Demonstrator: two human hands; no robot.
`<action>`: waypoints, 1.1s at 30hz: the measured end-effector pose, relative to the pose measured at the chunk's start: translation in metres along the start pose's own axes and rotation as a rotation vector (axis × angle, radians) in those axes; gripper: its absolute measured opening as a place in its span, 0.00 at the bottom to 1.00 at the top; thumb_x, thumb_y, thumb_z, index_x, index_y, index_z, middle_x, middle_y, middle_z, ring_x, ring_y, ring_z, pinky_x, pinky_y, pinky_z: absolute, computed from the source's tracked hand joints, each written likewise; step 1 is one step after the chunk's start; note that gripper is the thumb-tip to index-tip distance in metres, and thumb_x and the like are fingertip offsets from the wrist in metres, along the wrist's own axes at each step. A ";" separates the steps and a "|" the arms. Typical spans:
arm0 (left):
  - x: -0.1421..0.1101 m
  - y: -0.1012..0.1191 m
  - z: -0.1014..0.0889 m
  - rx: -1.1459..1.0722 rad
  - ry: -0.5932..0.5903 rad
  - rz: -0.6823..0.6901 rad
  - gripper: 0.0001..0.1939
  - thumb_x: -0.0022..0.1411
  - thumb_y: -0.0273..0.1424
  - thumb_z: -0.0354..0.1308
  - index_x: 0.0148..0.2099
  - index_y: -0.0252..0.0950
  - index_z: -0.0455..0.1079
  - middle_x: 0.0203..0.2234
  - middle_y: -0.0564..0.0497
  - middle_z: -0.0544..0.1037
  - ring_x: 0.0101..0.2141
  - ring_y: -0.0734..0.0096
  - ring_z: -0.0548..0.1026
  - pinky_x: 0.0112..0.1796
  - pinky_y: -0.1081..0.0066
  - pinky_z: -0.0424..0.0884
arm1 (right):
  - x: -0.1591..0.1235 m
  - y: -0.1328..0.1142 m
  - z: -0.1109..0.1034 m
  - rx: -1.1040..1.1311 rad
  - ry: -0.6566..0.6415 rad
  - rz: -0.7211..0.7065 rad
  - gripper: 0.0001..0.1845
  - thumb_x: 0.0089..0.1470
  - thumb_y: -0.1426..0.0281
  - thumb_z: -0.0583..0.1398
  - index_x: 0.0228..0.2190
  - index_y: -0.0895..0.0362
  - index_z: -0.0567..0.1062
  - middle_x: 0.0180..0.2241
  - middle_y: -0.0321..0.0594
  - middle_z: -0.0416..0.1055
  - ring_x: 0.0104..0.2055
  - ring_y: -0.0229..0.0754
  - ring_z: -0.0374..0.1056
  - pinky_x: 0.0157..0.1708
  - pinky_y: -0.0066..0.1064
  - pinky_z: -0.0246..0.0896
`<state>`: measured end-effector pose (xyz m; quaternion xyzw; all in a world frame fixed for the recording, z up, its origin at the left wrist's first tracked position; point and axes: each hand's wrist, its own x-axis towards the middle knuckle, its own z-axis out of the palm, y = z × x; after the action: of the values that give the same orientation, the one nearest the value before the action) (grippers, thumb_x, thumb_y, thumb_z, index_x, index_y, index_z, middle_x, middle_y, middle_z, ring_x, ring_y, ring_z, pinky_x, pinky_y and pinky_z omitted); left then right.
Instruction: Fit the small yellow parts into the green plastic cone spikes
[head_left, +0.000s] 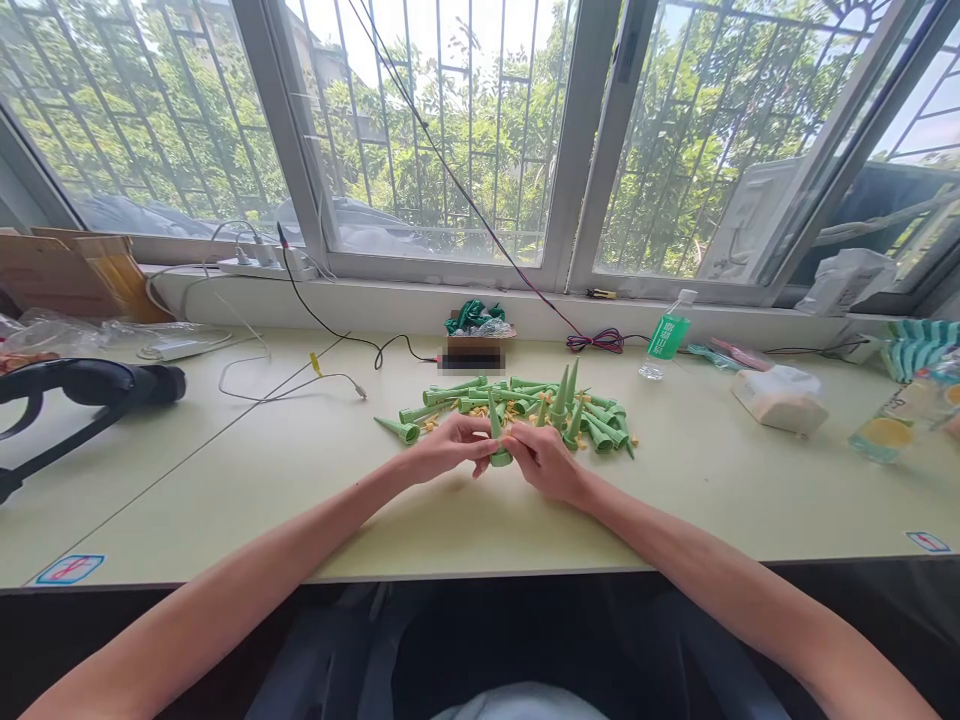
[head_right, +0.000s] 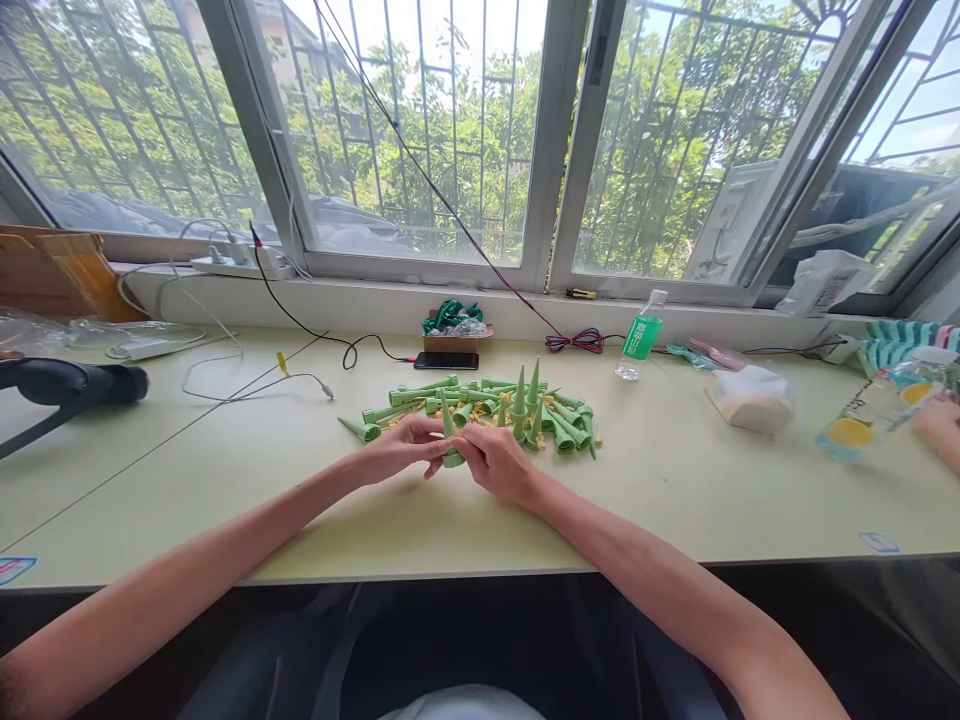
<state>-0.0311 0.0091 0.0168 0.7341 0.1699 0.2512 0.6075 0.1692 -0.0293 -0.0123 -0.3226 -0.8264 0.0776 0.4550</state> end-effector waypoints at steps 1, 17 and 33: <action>0.000 0.001 0.000 0.000 -0.008 -0.008 0.14 0.63 0.38 0.60 0.40 0.29 0.75 0.27 0.52 0.70 0.24 0.77 0.69 0.26 0.74 0.68 | 0.000 0.000 0.000 -0.010 0.002 -0.014 0.20 0.66 0.65 0.50 0.22 0.55 0.53 0.19 0.29 0.50 0.21 0.32 0.45 0.23 0.26 0.43; 0.001 -0.003 -0.005 0.093 0.034 -0.047 0.16 0.63 0.40 0.60 0.35 0.30 0.73 0.20 0.54 0.68 0.21 0.77 0.70 0.23 0.77 0.66 | 0.001 -0.005 0.001 -0.234 -0.070 -0.047 0.18 0.66 0.65 0.50 0.23 0.55 0.59 0.20 0.31 0.58 0.21 0.33 0.49 0.23 0.26 0.44; -0.001 0.002 -0.001 0.055 -0.026 -0.085 0.19 0.59 0.44 0.62 0.40 0.30 0.74 0.25 0.52 0.70 0.22 0.78 0.69 0.22 0.77 0.68 | 0.002 -0.013 -0.003 -0.318 -0.144 -0.114 0.17 0.67 0.66 0.51 0.25 0.56 0.62 0.22 0.33 0.63 0.22 0.33 0.53 0.24 0.27 0.42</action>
<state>-0.0326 0.0094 0.0189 0.7458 0.2000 0.2107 0.5994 0.1646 -0.0391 -0.0036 -0.3368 -0.8756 -0.0569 0.3415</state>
